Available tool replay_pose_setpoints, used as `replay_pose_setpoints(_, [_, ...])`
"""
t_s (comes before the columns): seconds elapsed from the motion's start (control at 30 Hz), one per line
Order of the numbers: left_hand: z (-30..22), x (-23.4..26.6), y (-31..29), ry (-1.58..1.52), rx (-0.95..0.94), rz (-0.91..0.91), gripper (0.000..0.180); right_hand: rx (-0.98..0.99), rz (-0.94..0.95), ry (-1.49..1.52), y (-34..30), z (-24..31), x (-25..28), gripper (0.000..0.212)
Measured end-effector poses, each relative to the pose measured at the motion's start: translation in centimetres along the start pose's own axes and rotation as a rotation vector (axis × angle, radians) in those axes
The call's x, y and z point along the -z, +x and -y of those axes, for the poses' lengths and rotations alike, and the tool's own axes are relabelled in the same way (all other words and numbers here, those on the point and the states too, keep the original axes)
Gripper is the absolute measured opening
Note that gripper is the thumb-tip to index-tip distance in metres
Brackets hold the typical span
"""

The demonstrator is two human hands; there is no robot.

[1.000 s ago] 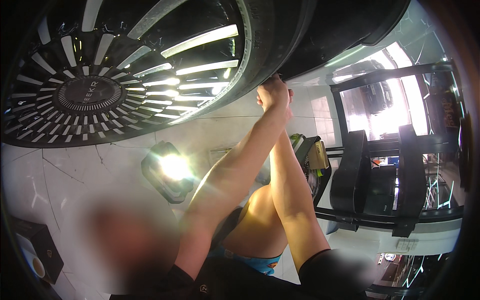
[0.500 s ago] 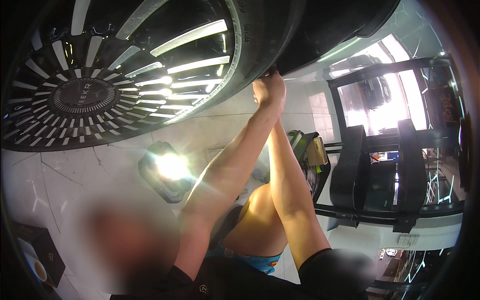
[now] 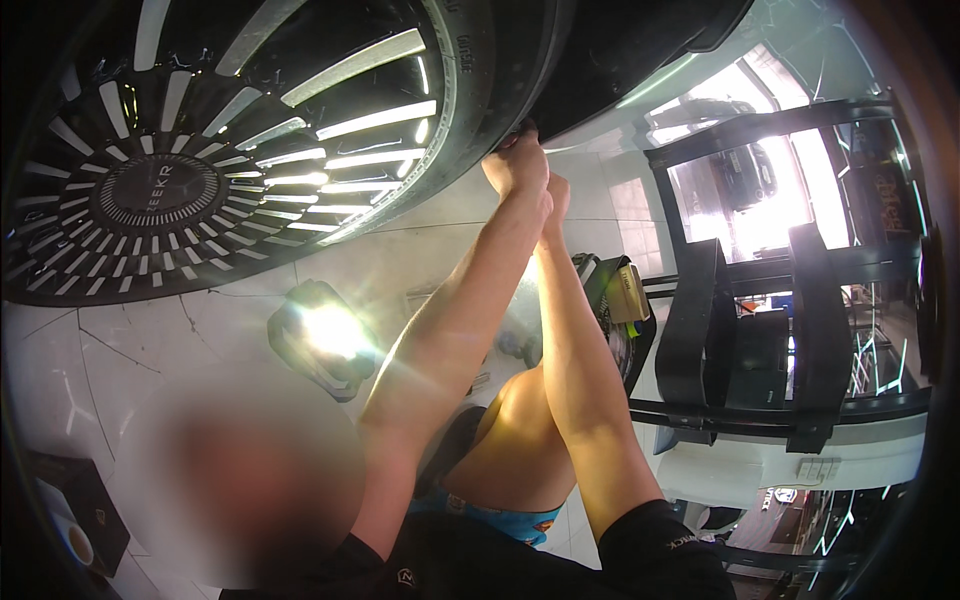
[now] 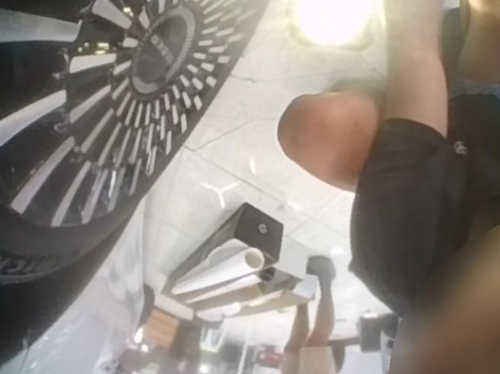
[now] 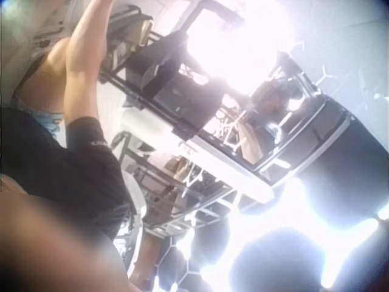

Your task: The person sits on the floor and uses a small metal tool to scrape and peel sealant or residue from the sidewall of a car tire. They repeatedly insert the tool under the material and pull it away, working around the tire's circumference.

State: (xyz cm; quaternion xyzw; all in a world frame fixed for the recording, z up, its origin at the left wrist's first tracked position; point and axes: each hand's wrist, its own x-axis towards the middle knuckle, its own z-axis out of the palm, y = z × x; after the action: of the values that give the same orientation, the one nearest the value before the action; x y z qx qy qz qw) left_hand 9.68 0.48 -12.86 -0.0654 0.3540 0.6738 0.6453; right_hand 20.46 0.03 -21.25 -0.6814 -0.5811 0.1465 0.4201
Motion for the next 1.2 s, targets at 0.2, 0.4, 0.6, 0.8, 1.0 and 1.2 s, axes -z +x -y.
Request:
replay_pose_setpoints(0.2, [-0.5, 0.1, -1.2, -0.015, -0.091, 0.027, 0.023, -0.07, -0.054, -0.081, -1.1, 3.9, 2.7, 0.039])
replay_pose_setpoints(0.4, [1.3, 0.7, -0.1, 0.215, -0.35, 0.039, 0.019, -0.141, -0.121, 0.064, -1.5, 6.3, 4.7, 0.039])
replay_pose_setpoints(0.6, [2.9, 1.6, 1.3, 0.328, -0.658, 0.106, 0.017, 0.019, -0.167, 0.058, -2.5, 9.0, 6.4, 0.035])
replay_pose_setpoints(0.8, [4.0, 2.0, 3.2, 0.272, -0.773, 0.252, 0.016, 0.32, -0.084, 0.138, -3.4, 12.2, 6.1, 0.027])
replay_pose_setpoints(1.0, [4.1, 3.2, 4.0, 0.37, -0.723, 0.358, 0.016, 0.415, -0.027, 0.167, -3.6, 14.7, 5.9, 0.041])
replay_pose_setpoints(1.2, [3.3, 3.3, 3.3, 0.404, -0.785, 0.344, 0.017, 0.531, -0.105, -0.201, -3.7, 15.2, 6.3, 0.051])
